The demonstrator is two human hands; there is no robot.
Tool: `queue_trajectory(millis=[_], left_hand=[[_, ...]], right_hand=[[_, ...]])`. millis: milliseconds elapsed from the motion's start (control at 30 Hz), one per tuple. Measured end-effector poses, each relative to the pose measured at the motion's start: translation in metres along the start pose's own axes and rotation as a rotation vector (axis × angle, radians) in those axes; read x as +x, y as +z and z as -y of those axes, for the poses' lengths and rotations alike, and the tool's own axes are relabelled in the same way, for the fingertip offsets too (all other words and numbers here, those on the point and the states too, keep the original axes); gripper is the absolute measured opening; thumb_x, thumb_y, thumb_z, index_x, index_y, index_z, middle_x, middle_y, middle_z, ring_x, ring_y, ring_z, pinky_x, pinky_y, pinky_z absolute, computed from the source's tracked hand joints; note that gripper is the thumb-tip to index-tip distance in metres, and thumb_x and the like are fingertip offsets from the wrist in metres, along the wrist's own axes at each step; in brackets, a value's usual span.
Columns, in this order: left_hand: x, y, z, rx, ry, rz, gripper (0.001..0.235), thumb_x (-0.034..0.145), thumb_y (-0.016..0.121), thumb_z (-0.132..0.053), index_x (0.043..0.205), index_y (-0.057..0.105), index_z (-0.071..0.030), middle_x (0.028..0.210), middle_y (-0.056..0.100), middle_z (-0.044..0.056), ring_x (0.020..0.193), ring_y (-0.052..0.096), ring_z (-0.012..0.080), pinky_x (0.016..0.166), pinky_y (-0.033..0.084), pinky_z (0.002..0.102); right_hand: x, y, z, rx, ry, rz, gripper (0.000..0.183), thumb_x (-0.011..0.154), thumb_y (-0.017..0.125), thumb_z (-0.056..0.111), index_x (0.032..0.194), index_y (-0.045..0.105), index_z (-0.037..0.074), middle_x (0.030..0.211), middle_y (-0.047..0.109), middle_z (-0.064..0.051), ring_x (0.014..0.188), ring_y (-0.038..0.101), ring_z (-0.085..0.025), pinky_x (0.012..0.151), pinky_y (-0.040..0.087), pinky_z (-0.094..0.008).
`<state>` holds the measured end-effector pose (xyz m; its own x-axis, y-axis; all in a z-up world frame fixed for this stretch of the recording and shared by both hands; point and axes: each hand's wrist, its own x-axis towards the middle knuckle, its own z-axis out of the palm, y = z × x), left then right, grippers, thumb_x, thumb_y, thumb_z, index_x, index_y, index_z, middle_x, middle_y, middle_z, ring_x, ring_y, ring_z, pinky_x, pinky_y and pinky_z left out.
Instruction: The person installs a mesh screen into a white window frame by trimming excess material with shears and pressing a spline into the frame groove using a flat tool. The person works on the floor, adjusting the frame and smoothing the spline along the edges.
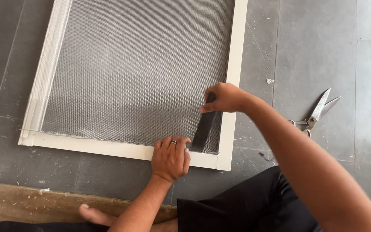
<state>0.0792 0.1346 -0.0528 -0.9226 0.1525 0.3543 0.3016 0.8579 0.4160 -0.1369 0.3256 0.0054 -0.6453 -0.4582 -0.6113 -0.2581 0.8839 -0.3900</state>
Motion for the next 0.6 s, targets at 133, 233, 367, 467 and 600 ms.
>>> queue_trajectory(millis=[133, 233, 367, 467, 600], left_hand=[[-0.007, 0.008, 0.003, -0.003, -0.009, -0.021, 0.029, 0.087, 0.056, -0.018, 0.114, 0.064, -0.009, 0.087, 0.068, 0.008, 0.086, 0.061, 0.0265, 0.08, 0.044, 0.044], [0.002, 0.008, 0.005, -0.02, 0.009, -0.033, 0.027, 0.084, 0.055, -0.018, 0.109, 0.06, -0.008, 0.083, 0.066, 0.009, 0.09, 0.063, 0.0292, 0.082, 0.045, 0.046], [0.006, -0.008, 0.015, -0.064, -0.07, 0.007, 0.034, 0.084, 0.058, -0.013, 0.116, 0.068, -0.01, 0.088, 0.071, 0.005, 0.084, 0.062, 0.026, 0.08, 0.044, 0.047], [0.002, -0.029, 0.035, 0.077, -0.091, -0.019, 0.029, 0.085, 0.06, -0.014, 0.113, 0.069, -0.011, 0.094, 0.072, 0.005, 0.085, 0.062, 0.0251, 0.081, 0.044, 0.047], [0.001, -0.031, 0.046, 0.092, -0.074, -0.019, 0.027, 0.086, 0.06, -0.013, 0.112, 0.069, -0.012, 0.096, 0.074, 0.004, 0.086, 0.061, 0.0256, 0.079, 0.044, 0.044]], right_hand=[[-0.07, 0.009, 0.083, -0.469, -0.237, -0.09, 0.033, 0.098, 0.07, 0.043, 0.09, 0.072, 0.011, 0.08, 0.073, -0.011, 0.077, 0.072, -0.03, 0.074, 0.056, -0.051], [-0.085, -0.004, 0.102, -0.678, -0.318, -0.051, 0.021, 0.091, 0.073, 0.033, 0.088, 0.075, 0.012, 0.081, 0.073, -0.009, 0.08, 0.071, -0.028, 0.075, 0.057, -0.048], [-0.033, -0.018, 0.034, -0.087, -0.01, 0.003, 0.044, 0.083, 0.078, 0.052, 0.095, 0.074, 0.01, 0.079, 0.074, -0.009, 0.075, 0.071, -0.024, 0.07, 0.057, -0.041], [0.007, 0.007, -0.006, 0.059, 0.051, 0.002, 0.046, 0.078, 0.082, 0.052, 0.093, 0.075, 0.009, 0.079, 0.073, -0.009, 0.071, 0.071, -0.023, 0.068, 0.058, -0.041], [0.033, 0.018, 0.007, 0.17, 0.095, 0.045, 0.046, 0.076, 0.082, 0.051, 0.096, 0.073, 0.011, 0.073, 0.072, -0.012, 0.063, 0.07, -0.026, 0.062, 0.056, -0.043]])
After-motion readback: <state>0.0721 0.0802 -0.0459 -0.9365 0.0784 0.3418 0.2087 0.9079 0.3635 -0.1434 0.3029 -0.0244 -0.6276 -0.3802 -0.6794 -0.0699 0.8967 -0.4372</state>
